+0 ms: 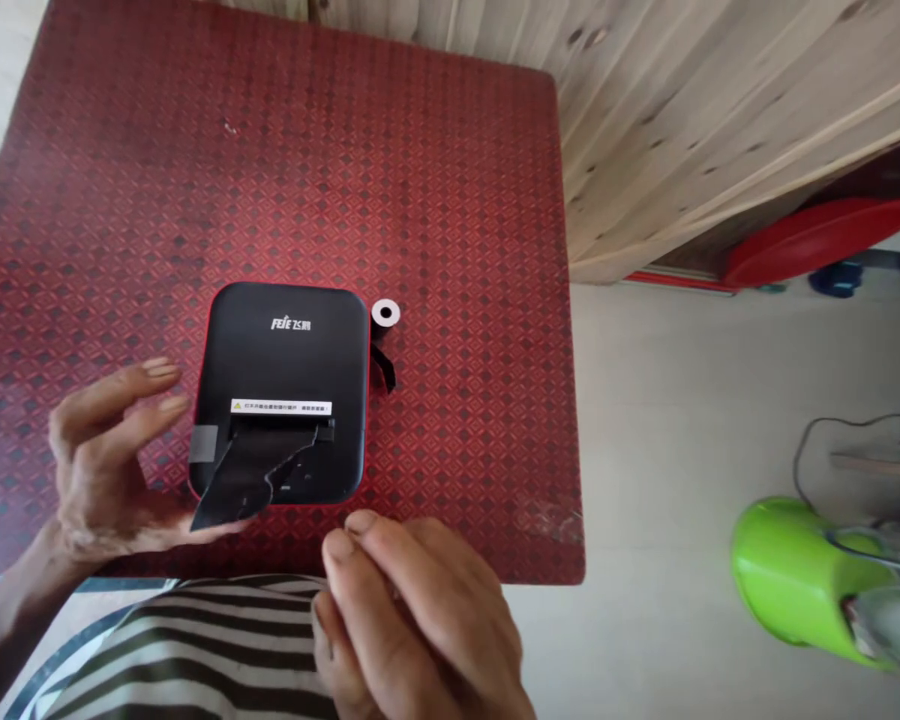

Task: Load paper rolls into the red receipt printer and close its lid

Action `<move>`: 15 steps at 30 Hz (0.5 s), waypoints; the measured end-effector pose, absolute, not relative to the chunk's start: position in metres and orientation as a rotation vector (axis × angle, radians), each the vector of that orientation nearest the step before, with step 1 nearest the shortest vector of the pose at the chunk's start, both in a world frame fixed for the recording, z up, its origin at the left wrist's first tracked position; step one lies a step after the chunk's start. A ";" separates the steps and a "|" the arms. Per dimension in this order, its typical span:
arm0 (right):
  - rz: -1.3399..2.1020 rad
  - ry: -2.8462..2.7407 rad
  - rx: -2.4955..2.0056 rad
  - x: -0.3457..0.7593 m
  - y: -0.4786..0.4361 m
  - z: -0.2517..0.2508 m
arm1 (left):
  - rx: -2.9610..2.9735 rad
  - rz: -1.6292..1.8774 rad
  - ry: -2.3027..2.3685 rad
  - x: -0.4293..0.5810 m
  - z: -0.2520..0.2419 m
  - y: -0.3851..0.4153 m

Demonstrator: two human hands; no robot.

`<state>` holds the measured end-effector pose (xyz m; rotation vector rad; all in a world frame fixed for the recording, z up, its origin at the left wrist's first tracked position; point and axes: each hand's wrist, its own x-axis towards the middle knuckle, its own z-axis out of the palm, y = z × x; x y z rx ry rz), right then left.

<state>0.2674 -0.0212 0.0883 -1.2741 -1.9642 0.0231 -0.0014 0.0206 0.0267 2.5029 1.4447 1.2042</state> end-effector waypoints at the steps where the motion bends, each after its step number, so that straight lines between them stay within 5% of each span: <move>1: 0.025 -1.890 -1.299 0.269 -0.019 0.086 | 2.431 1.215 1.512 -0.002 0.024 0.017; 15: 0.191 -1.751 -1.312 0.260 0.021 0.051 | 2.341 1.258 1.497 0.005 0.009 0.017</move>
